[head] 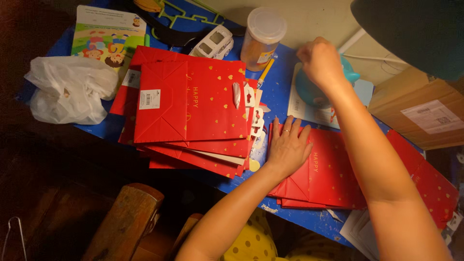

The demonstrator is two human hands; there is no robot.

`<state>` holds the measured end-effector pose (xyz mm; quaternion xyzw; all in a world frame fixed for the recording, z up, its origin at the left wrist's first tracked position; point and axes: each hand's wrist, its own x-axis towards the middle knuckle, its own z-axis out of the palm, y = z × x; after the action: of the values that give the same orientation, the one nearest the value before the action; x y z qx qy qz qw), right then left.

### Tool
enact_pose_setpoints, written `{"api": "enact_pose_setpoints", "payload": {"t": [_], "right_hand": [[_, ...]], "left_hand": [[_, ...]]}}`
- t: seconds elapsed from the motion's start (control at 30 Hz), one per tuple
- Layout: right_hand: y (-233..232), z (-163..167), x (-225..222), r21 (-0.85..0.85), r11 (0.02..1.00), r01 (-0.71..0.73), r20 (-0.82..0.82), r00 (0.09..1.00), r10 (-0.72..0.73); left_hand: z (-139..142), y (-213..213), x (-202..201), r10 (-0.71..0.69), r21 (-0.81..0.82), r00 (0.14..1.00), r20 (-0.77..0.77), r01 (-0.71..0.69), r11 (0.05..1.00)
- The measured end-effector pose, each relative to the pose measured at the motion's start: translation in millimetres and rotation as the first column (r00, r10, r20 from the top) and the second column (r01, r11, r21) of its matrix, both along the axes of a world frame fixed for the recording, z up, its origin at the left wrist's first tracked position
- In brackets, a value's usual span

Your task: The person threads white ribbons through plastic holders on red Valentine's Day gift cards, then stacks the finished cards on the table.

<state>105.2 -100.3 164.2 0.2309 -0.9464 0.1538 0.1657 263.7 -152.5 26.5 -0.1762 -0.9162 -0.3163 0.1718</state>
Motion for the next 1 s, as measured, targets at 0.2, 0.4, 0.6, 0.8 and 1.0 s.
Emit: {"api": "enact_pose_setpoints", "payload": {"t": [0.2,0.4,0.6,0.8,1.0], "right_hand": [[-62,-24,-22,-0.326,0.939,0.113,0.100,0.991,-0.084],[-75,-32,-37,-0.317,0.933,0.171,0.022,0.985,-0.173],[-72,-41,-40,-0.394,0.895,0.208,0.049,0.977,-0.205],[-59,-49,-27,-0.453,0.889,0.063,-0.098,0.988,-0.120],[10,-67,62,-0.492,0.870,0.010,0.023,1.000,0.002]], "left_hand": [[3,-7,-8,0.033,0.027,0.999,-0.001,-0.033,0.999],[0,-10,-22,0.040,0.017,0.999,-0.001,-0.040,0.999],[-11,-6,-21,0.033,0.020,0.999,-0.010,-0.033,0.999],[-16,0,-17,0.052,-0.067,0.999,0.000,-0.052,0.996],[-23,5,-8,0.019,0.032,1.000,0.007,-0.020,0.999]]}}
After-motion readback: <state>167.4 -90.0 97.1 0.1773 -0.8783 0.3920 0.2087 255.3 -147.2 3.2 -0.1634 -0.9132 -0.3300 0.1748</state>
